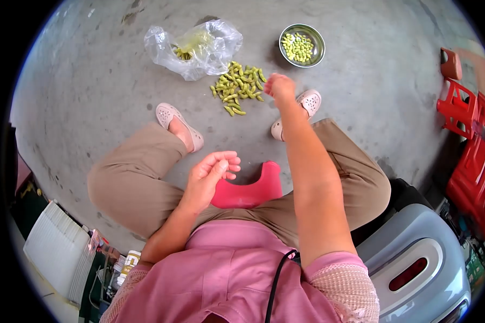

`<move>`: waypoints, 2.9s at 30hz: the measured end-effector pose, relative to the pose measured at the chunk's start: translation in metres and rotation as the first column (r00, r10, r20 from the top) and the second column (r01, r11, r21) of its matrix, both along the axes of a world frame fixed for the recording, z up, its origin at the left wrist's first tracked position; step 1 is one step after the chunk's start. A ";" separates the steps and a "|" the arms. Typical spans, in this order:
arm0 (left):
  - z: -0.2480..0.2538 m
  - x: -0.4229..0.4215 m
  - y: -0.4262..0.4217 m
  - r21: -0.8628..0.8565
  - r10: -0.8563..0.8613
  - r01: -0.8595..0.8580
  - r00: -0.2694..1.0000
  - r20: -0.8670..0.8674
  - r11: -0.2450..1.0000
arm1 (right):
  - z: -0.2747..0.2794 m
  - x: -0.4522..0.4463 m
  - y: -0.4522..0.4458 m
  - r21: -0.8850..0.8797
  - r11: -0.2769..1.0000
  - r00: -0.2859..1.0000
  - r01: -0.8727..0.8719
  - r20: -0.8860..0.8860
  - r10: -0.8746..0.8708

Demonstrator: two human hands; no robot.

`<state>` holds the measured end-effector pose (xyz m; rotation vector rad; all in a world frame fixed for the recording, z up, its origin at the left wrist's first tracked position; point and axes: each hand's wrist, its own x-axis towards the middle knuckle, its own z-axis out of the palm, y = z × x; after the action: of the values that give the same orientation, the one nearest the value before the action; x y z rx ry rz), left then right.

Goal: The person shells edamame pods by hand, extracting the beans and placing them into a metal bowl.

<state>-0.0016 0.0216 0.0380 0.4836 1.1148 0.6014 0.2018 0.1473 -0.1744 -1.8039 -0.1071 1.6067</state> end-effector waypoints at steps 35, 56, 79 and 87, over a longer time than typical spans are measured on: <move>0.006 -0.001 0.011 0.057 0.067 -0.069 0.997 0.031 0.996 | -0.030 -0.032 -0.046 0.077 0.718 0.596 -0.692 0.623 0.507; -0.004 -0.017 -0.030 0.025 -0.259 0.259 0.952 0.165 0.966 | 0.219 -0.030 -0.158 0.488 0.764 0.885 -0.421 0.038 0.464; -0.020 -0.004 -0.050 0.622 0.294 0.666 0.549 -0.782 0.412 | 0.180 -0.058 -0.173 0.396 0.820 0.874 -0.414 -0.077 0.479; -0.020 -0.002 -0.050 0.588 0.284 0.731 0.516 -0.808 0.346 | 0.178 -0.057 -0.172 0.361 0.830 0.876 -0.425 -0.067 0.478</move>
<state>-0.0032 -0.0284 0.0184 2.1998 1.4465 0.6624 0.1448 -0.0243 0.0041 -1.4441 -0.7465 1.9081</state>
